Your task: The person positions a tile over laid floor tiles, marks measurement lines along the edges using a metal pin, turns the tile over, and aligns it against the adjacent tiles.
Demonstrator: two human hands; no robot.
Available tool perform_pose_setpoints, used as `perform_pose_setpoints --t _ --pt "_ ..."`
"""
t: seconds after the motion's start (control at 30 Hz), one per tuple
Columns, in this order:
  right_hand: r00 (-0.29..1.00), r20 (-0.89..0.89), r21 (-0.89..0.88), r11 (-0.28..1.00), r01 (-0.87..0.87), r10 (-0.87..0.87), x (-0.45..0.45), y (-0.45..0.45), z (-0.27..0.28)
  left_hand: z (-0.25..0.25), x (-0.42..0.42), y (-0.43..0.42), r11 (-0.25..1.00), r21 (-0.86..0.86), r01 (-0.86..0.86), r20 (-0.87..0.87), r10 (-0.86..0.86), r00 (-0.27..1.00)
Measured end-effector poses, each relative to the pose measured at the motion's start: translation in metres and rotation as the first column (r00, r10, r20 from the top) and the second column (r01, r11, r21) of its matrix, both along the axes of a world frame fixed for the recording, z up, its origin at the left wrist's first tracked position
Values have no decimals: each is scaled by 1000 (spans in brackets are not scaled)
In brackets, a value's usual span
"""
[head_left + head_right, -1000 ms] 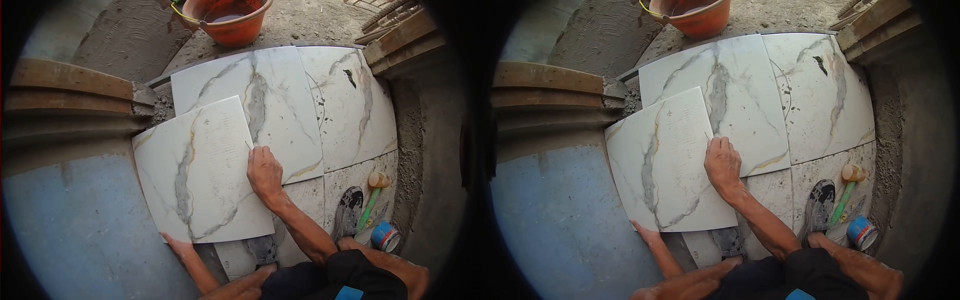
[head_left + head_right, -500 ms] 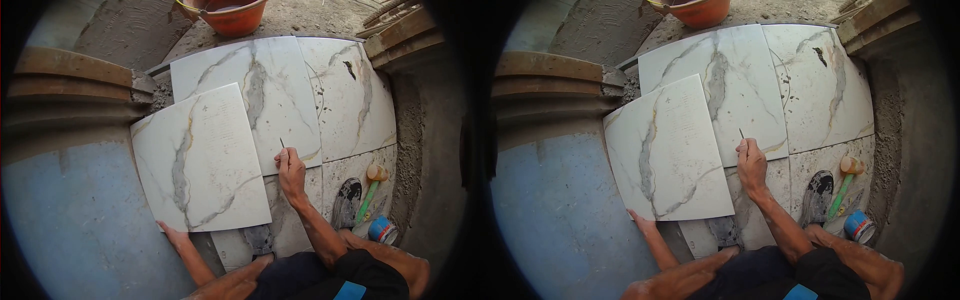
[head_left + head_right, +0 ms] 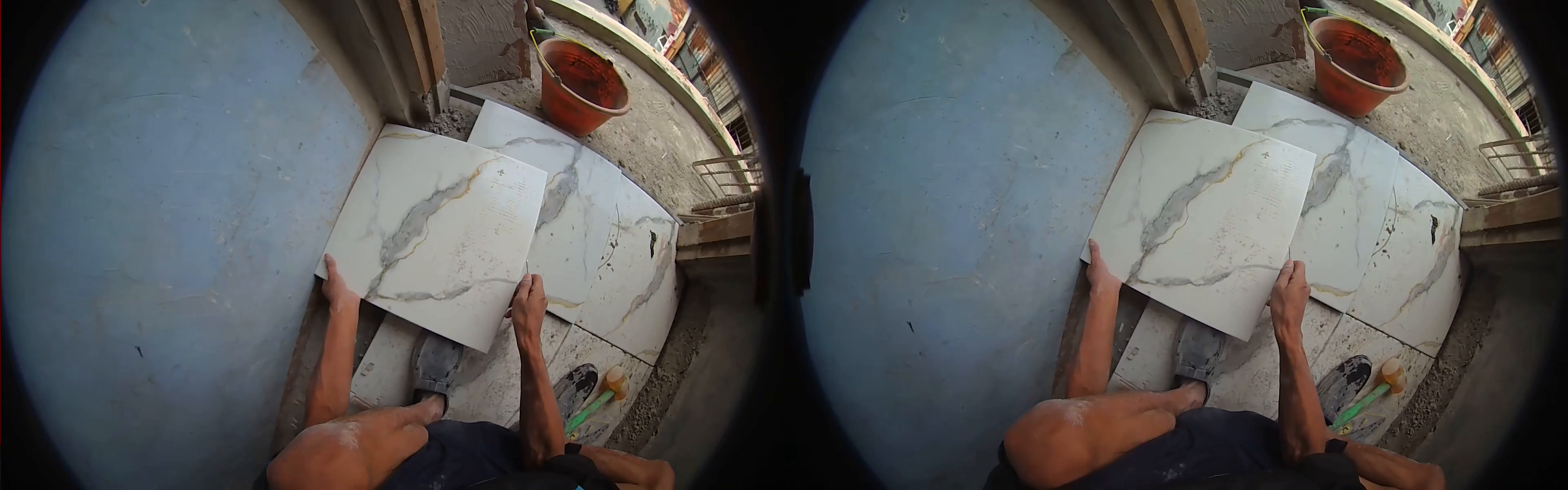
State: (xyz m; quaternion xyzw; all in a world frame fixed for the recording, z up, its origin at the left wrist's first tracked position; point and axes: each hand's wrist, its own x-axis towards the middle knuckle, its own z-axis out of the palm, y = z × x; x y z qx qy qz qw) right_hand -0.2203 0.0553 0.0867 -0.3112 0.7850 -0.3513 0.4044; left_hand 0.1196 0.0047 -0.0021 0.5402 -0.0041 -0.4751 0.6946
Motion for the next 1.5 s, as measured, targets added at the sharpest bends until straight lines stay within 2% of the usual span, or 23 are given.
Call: perform_pose_setpoints --t 0.07,0.17,0.23,0.3,0.4,0.47,0.6,0.7,0.8,0.9,1.0,1.07,1.23,1.33,1.43,1.5 --pt "998 -52 -11 1000 -19 18 1 0 -8 1 -4 -2 992 97 -83 83 75 994" --pt "989 -143 -25 998 -50 46 4 -3 -14 1 -3 -3 974 179 -139 117 120 986" --pt "977 -213 -75 996 -40 23 5 0 -6 13 -4 -1 979 200 -52 45 43 998" --pt "970 -236 -50 997 -64 50 5 1 -9 2 2 1 994 47 102 -17 -102 995" --pt "968 -251 -133 991 -29 -6 9 4 -19 12 0 0 973 65 221 1 -221 975" --pt "968 -252 -108 994 -17 -11 9 2 -15 13 1 -1 979 122 162 47 -169 985" --pt "965 -261 -91 996 -25 0 13 7 -22 7 7 -3 959 150 240 57 -251 966" --pt "970 -242 -82 996 -46 25 12 6 -22 -15 26 -4 941 57 333 53 -336 940" --pt "972 -232 -89 994 -61 39 11 8 -23 -16 29 -4 951 124 285 28 -290 957" --pt "979 -206 -123 992 -29 3 12 7 -21 -10 24 -5 948 116 297 77 -306 949" --pt "972 -235 -113 992 -52 24 14 6 -21 -1 16 -3 953 141 269 73 -281 957" --pt "944 -324 -101 991 -89 52 15 5 -26 3 6 -6 963 104 249 76 -257 963" --pt "929 -366 -109 988 -112 65 16 7 -30 -12 16 -3 959 66 276 108 -282 953" --pt "920 -383 -97 987 -126 80 17 9 -34 -10 13 -1 966 113 232 140 -247 959" --pt "909 -401 -87 983 -161 113 17 7 -35 -13 13 -2 974 81 211 110 -219 970" --pt "902 -408 -84 978 -193 143 15 7 -36 -20 16 -2 973 77 219 28 -222 975"
